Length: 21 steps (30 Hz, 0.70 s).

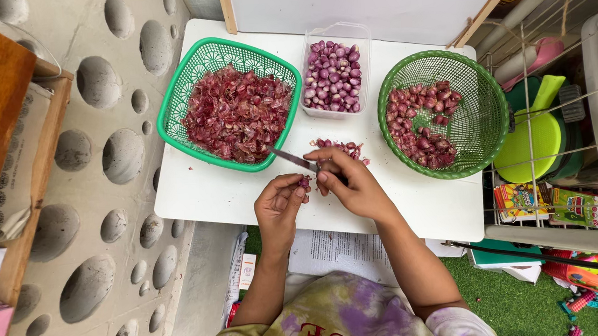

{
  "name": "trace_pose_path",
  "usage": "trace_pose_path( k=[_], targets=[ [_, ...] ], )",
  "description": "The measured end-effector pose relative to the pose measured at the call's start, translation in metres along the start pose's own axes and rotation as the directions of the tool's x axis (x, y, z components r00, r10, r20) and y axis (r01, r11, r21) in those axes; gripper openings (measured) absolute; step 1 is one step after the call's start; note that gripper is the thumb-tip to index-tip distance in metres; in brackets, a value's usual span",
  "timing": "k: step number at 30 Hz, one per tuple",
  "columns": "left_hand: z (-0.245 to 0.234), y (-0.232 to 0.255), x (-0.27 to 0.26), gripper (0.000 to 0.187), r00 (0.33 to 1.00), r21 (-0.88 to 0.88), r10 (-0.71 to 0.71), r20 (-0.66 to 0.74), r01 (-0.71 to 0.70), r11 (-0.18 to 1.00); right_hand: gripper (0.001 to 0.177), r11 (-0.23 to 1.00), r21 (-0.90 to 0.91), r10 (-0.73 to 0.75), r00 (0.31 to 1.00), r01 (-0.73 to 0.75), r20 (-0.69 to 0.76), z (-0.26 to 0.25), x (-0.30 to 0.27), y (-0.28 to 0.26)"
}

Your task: The person peels small red shallots one by one using a small knife. They remove the outer skins and place the peeled shallots into a clear plastic container while discarding the skins into a green basket. The process is repetitive and continues throughout the clip.

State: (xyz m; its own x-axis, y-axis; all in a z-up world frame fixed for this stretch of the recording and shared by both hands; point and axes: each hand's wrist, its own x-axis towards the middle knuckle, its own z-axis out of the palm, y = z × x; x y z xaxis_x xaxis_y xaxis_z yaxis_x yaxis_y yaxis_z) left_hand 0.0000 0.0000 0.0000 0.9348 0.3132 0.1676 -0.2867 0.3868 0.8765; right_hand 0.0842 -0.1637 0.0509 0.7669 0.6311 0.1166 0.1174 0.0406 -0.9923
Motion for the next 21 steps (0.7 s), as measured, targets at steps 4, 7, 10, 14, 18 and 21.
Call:
trace_pose_path(
  k=[4, 7, 10, 14, 18, 21],
  targets=[
    [0.006, -0.004, 0.001, 0.021, 0.999, -0.014, 0.029, -0.016, -0.029, 0.999, 0.04, 0.987, -0.154, 0.033, 0.999, -0.034, -0.008, 0.001, -0.023, -0.012],
    [0.012, -0.003, 0.001, 0.021, 0.999, 0.045, 0.038, -0.019, -0.037, 0.998, 0.041, 0.969, -0.242, 0.031, 0.999, -0.04, -0.038, 0.003, -0.033, -0.015],
    [0.02, 0.001, 0.0, 0.018, 0.999, 0.064, 0.039, -0.02, -0.038, 0.997, 0.04, 0.961, -0.277, -0.018, 0.996, -0.008, -0.091, 0.004, -0.039, -0.01],
    [0.03, 0.002, 0.0, 0.015, 0.992, 0.024, 0.117, 0.035, -0.118, 0.993, 0.036, 0.973, -0.232, -0.044, 0.99, 0.013, -0.131, 0.004, -0.046, -0.005],
    [0.033, 0.002, -0.001, 0.015, 0.991, 0.085, 0.131, 0.035, -0.134, 0.987, 0.041, 0.969, -0.244, 0.007, 0.991, -0.04, -0.135, 0.001, -0.052, -0.005],
    [0.035, 0.002, -0.001, 0.015, 0.987, 0.132, 0.155, 0.051, -0.161, 0.978, 0.039, 0.965, -0.263, -0.019, 0.99, -0.018, -0.138, 0.0, -0.055, 0.0]
  ],
)
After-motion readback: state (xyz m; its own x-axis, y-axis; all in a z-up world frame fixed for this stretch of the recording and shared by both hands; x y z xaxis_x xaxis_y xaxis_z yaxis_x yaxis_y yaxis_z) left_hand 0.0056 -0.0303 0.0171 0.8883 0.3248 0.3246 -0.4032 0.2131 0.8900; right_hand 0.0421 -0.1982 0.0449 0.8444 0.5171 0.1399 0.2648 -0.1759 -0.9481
